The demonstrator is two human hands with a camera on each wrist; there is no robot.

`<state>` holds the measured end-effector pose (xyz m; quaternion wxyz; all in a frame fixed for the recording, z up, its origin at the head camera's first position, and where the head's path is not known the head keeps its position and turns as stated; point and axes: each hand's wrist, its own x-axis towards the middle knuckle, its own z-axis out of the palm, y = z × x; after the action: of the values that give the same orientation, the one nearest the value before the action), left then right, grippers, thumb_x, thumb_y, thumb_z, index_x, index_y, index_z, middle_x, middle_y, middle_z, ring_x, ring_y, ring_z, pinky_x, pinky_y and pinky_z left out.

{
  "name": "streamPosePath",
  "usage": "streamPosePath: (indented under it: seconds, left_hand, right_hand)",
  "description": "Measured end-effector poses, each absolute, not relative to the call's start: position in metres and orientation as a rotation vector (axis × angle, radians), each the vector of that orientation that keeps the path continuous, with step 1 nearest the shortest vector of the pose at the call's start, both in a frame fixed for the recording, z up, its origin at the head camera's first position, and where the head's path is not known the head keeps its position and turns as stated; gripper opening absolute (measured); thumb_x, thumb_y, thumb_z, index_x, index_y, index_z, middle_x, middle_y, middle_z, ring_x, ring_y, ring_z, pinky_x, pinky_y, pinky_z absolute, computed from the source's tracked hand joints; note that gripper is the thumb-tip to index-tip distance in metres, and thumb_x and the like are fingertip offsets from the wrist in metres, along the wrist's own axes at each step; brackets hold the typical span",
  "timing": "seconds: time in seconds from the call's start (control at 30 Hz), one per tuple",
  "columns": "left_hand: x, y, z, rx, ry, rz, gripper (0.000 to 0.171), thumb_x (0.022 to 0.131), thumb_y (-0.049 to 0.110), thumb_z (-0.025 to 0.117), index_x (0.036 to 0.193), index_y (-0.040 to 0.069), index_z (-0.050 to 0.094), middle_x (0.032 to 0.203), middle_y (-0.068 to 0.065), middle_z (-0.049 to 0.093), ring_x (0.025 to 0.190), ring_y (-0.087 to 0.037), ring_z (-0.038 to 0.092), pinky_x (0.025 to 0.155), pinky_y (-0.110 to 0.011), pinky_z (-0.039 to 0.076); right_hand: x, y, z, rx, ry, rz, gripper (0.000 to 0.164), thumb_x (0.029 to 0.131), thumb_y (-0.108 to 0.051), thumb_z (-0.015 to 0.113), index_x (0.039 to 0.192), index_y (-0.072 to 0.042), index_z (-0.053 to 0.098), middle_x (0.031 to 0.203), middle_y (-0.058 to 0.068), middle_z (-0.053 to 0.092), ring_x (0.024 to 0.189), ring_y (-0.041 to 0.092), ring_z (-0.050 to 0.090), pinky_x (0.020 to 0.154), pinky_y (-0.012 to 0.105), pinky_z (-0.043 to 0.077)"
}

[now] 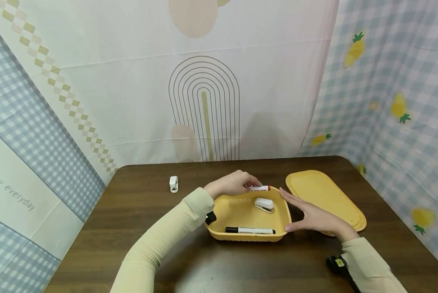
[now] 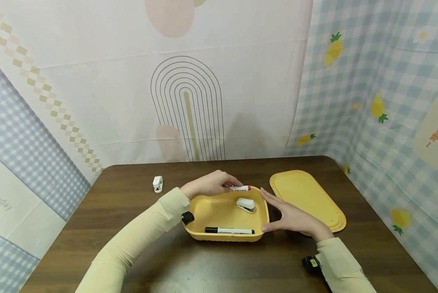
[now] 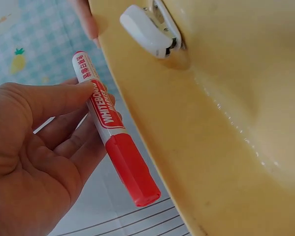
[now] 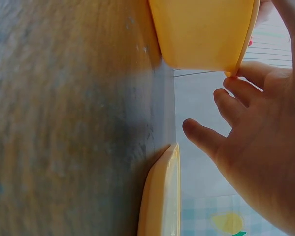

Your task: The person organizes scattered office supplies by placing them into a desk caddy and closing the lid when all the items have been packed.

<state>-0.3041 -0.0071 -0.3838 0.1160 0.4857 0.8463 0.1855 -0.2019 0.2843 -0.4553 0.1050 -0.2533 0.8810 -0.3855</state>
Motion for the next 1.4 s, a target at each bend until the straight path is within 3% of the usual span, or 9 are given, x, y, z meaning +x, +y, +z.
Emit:
streamPosePath:
  seconds: [0.17, 0.43, 1.4]
  left_hand:
    - [-0.300, -0.002, -0.387, 1.409, 2.476, 0.478, 0.035, 0.098, -0.001, 0.058, 0.129, 0.010, 0.070, 0.122, -0.002, 0.070, 0.108, -0.013, 0.065, 0.091, -0.021, 0.049]
    - [-0.295, 0.003, -0.393, 1.389, 2.426, 0.450, 0.039, 0.096, -0.006, 0.055, 0.129, 0.010, 0.069, 0.124, -0.001, 0.069, 0.109, -0.010, 0.063, 0.091, -0.020, 0.049]
    - [-0.300, 0.011, -0.392, 1.445, 2.325, 0.311, 0.035, 0.096, -0.004, 0.058, 0.126, 0.009, 0.070, 0.118, 0.000, 0.070, 0.107, -0.008, 0.063, 0.091, -0.018, 0.047]
  right_hand:
    - [-0.202, 0.285, -0.457, -0.733, 2.594, -1.143, 0.106, 0.083, -0.036, 0.084, 0.163, -0.027, 0.016, 0.168, 0.011, 0.010, 0.150, 0.040, 0.012, 0.111, 0.067, 0.020]
    - [-0.202, 0.285, -0.458, -0.745, 2.581, -1.160, 0.106, 0.083, -0.034, 0.084, 0.163, -0.019, 0.017, 0.168, 0.011, 0.010, 0.150, 0.040, 0.011, 0.110, 0.068, 0.021]
    - [-0.202, 0.286, -0.459, -0.730, 2.563, -1.182, 0.105, 0.083, -0.034, 0.084, 0.163, -0.023, 0.017, 0.168, 0.006, 0.010, 0.150, 0.037, 0.011, 0.110, 0.068, 0.021]
